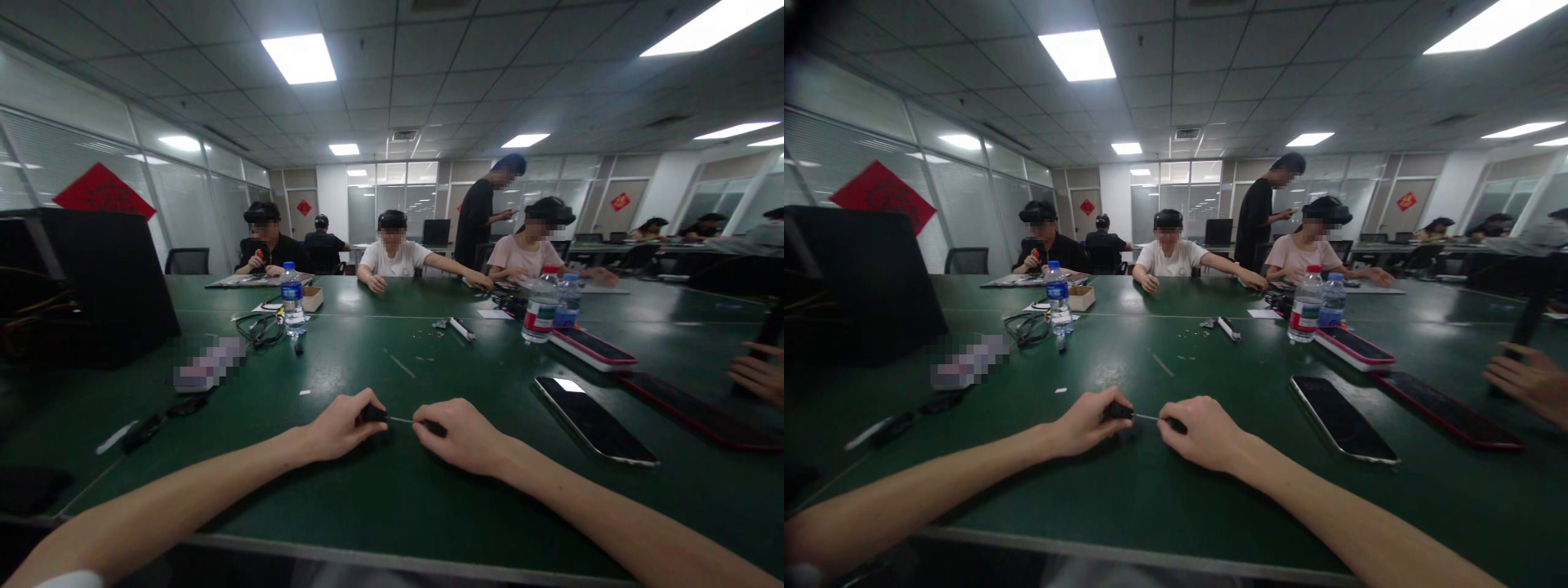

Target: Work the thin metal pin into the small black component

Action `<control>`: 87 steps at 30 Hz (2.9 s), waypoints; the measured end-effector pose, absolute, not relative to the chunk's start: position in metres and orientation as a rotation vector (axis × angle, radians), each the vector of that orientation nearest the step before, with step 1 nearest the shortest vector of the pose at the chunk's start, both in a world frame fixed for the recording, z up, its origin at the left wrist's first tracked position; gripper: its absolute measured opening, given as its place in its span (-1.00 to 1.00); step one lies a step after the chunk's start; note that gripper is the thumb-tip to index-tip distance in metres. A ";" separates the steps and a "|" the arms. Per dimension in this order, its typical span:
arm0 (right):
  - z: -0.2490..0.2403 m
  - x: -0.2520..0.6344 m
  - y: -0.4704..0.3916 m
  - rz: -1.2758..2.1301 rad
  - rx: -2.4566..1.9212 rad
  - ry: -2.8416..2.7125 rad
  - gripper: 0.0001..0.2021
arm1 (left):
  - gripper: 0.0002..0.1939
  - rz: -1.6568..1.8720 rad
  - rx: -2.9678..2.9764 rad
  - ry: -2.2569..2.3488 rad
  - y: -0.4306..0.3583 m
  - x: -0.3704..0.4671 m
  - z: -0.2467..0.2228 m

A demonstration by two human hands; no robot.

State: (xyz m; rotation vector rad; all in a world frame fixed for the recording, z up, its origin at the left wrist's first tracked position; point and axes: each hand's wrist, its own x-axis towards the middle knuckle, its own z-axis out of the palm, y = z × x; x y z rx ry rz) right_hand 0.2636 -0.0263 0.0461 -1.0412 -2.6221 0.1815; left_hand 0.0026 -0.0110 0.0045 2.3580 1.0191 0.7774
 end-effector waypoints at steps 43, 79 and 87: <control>0.045 0.265 -0.024 0.230 -1.005 -2.630 -0.71 | -0.75 0.831 2.373 0.958 -0.012 0.002 0.004; 0.050 0.264 -0.028 0.218 -1.036 -2.633 -0.72 | -0.74 0.814 2.372 1.006 -0.009 0.002 0.000; 0.048 0.264 -0.027 0.208 -1.048 -2.635 -0.72 | -0.75 0.818 2.382 1.016 -0.011 0.003 0.003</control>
